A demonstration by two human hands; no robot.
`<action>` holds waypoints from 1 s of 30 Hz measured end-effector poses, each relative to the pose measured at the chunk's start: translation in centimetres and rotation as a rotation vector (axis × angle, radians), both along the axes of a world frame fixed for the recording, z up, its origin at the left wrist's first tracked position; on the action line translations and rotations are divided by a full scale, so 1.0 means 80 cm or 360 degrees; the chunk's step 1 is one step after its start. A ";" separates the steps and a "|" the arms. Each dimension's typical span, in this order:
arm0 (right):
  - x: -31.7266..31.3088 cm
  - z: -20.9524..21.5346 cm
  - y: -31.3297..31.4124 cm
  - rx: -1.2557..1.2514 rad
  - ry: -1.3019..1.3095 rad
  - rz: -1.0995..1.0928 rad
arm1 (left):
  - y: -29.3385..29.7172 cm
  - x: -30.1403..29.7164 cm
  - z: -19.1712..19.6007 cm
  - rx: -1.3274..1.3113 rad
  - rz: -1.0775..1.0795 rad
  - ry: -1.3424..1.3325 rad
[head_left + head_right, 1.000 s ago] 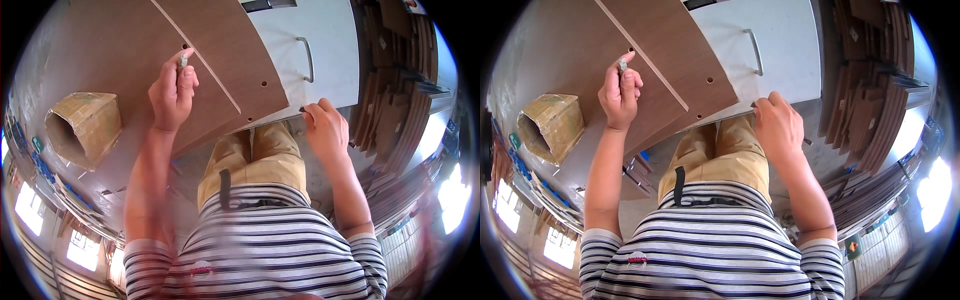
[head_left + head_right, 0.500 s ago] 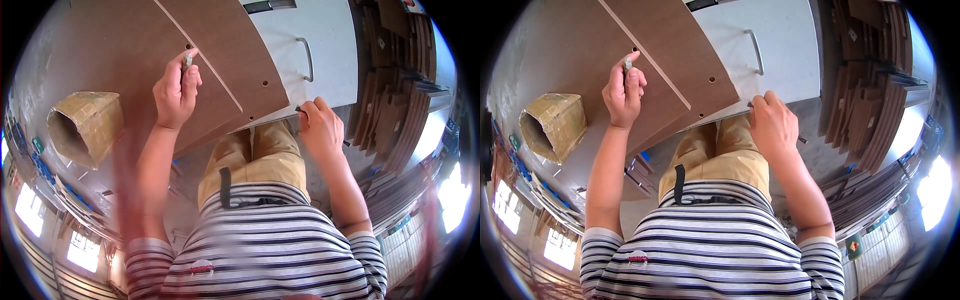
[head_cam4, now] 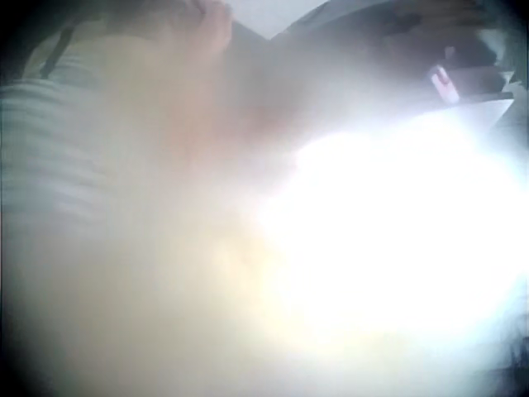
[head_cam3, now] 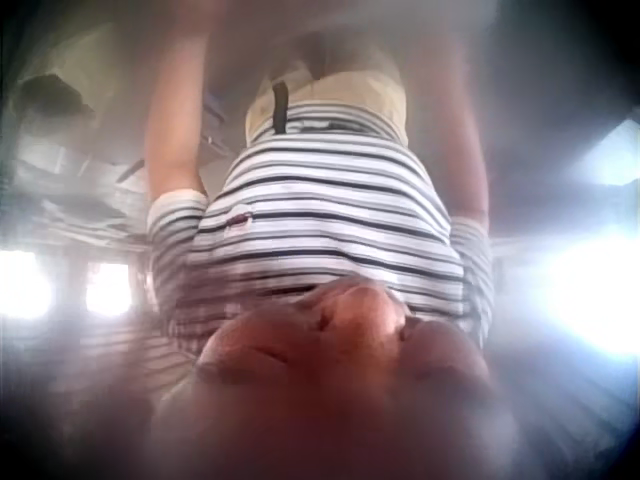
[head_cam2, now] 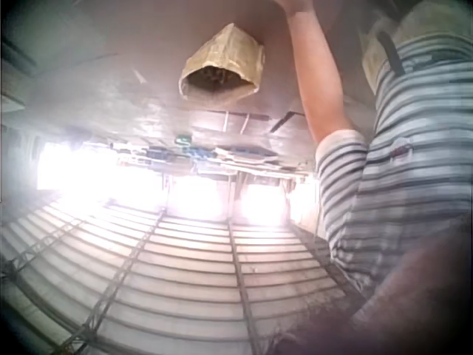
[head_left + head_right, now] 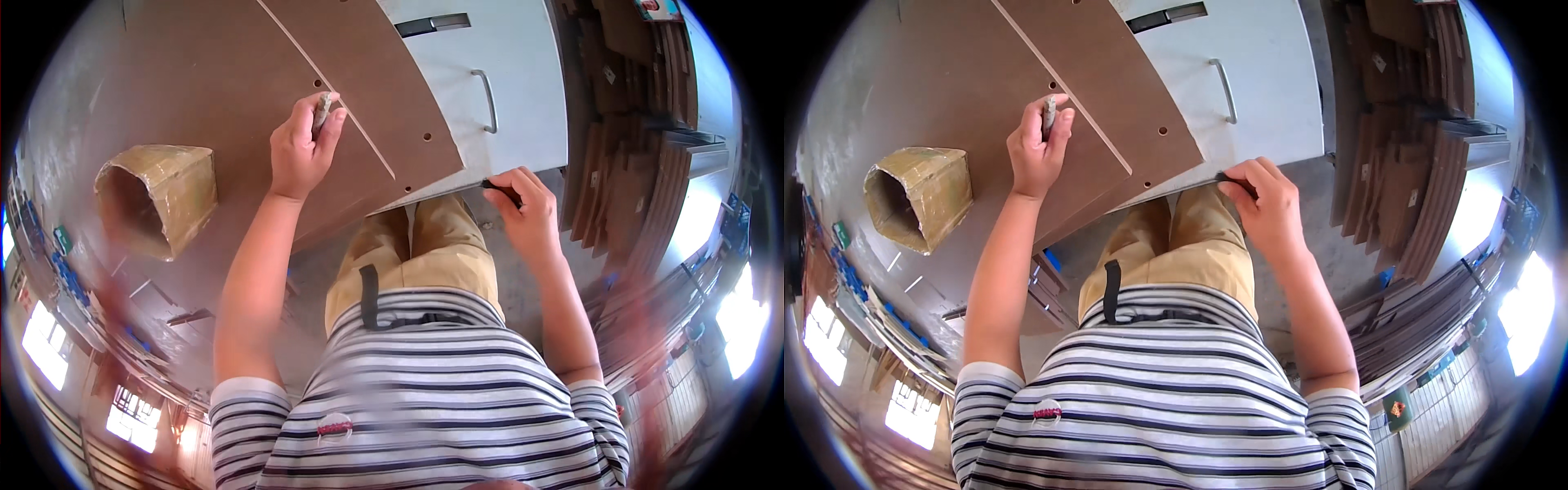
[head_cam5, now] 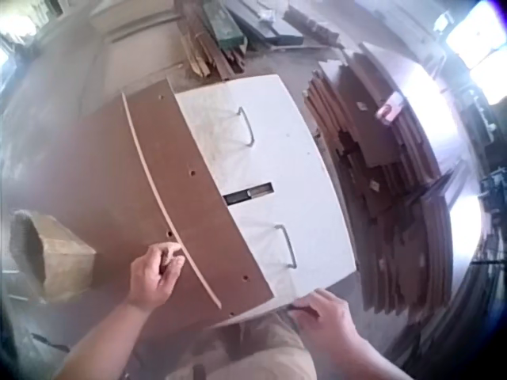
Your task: The person searches through a box of wax filler sticks, selects a stick, and trims it using a small blade. The person then applies the filler stick and scrapes the edge of a wooden board with the blade.
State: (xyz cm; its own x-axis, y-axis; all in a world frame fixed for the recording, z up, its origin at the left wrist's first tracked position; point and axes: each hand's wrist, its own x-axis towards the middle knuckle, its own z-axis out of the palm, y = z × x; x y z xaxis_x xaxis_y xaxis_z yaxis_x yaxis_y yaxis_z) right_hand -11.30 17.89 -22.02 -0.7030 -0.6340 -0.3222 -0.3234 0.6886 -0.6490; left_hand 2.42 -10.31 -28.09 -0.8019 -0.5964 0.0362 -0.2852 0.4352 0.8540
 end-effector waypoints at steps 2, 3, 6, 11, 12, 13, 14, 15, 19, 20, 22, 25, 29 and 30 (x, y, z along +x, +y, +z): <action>0.002 0.011 -0.001 -0.0290 -0.0341 -0.0188 | 0.002 -0.005 0.004 -0.0027 -0.0039 -0.0105; 0.002 0.017 -0.003 -0.0278 -0.0312 -0.0163 | 0.005 -0.011 0.006 0.0137 -0.0021 -0.0102; 0.004 0.033 -0.007 -0.0428 -0.0367 -0.0215 | 0.059 -0.029 0.064 0.1347 -0.0081 -0.0372; -0.004 0.053 -0.005 -0.0639 -0.0109 0.0124 | 0.131 -0.040 0.117 0.1085 -0.0630 -0.0682; -0.004 0.057 -0.003 -0.0618 -0.0072 0.0170 | 0.134 -0.039 0.123 0.1028 -0.0618 -0.0653; -0.001 0.065 -0.003 -0.0591 -0.0189 0.0089 | 0.136 -0.036 0.123 0.0972 -0.0605 -0.0618; 0.003 0.071 -0.003 -0.0568 -0.0308 0.0012 | 0.139 -0.032 0.118 0.0947 -0.0643 -0.0568; 0.005 0.075 -0.002 -0.0567 -0.0369 0.0012 | 0.143 -0.028 0.115 0.1000 -0.0577 -0.0507; -0.001 0.083 0.005 -0.0644 -0.0387 0.0163 | 0.147 -0.041 0.153 0.1171 -0.0375 -0.0718; -0.003 0.084 0.006 -0.0679 -0.0391 0.0197 | 0.149 -0.041 0.156 0.1143 -0.0378 -0.0695; -0.013 0.094 0.008 -0.0705 -0.0461 0.0287 | 0.161 -0.032 0.161 0.1072 -0.0183 -0.0586; -0.030 0.102 0.008 -0.0520 -0.0501 0.0355 | 0.178 -0.031 0.152 0.0492 -0.0103 -0.0287; -0.071 0.103 0.034 -0.0194 -0.0264 0.0127 | 0.147 0.016 0.149 0.0933 0.0405 -0.0578; -0.083 0.091 0.046 -0.0349 -0.0186 0.0156 | 0.142 0.048 0.126 0.0805 0.0461 -0.0588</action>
